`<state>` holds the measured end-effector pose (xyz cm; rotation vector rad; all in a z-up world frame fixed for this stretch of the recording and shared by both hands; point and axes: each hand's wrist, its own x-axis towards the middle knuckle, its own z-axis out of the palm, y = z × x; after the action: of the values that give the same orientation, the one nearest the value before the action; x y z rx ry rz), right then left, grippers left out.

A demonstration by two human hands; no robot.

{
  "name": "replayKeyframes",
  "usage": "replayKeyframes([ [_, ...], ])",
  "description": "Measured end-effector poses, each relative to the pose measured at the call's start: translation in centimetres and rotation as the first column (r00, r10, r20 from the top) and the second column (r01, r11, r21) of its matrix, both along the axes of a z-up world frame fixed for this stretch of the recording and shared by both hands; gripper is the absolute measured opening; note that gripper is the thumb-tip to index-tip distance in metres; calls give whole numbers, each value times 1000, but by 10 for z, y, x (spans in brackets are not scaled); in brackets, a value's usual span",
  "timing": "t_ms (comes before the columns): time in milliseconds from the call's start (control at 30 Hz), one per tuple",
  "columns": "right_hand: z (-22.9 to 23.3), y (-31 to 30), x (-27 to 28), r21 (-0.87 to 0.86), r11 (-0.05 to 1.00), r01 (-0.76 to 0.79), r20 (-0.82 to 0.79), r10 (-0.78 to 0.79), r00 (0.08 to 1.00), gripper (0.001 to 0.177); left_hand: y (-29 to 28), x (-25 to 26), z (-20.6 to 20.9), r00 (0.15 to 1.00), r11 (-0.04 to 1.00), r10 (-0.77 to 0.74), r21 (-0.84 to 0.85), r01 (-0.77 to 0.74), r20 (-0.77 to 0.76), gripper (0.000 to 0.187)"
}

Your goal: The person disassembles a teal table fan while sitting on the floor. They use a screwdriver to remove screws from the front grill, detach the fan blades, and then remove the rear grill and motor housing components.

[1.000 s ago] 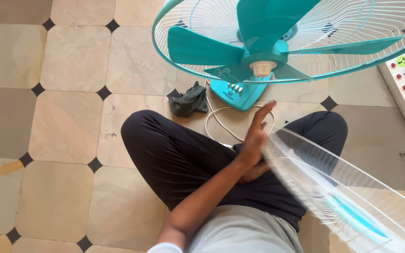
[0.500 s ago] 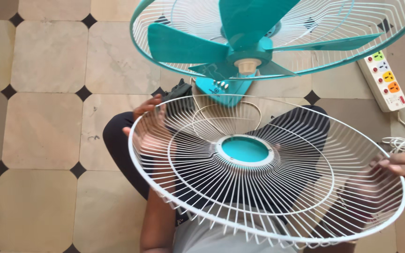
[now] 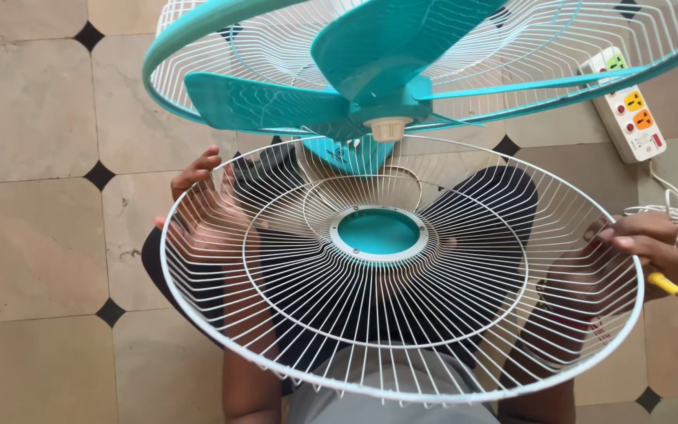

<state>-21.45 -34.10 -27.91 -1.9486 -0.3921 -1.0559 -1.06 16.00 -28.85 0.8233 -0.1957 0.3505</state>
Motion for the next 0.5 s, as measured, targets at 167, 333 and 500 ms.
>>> replayKeyframes([
  [167, 4, -9, 11, -57, 998, -25, -56, 22, 998, 26, 5, 9, -6, 1000, 1000, 10, 14, -9, -5, 64],
  [333, -4, -23, 20, 13, 998, -57, -28, 57, 998, 26, 5, 14, -5, 1000, 999, 17, 33, -17, 6, 63],
  [500, 6, -48, 29, -106, 963, -248, -188, 225, 956, 29, 4, 25, -2, 1000, 999, 23, 49, -24, 22, 61],
])
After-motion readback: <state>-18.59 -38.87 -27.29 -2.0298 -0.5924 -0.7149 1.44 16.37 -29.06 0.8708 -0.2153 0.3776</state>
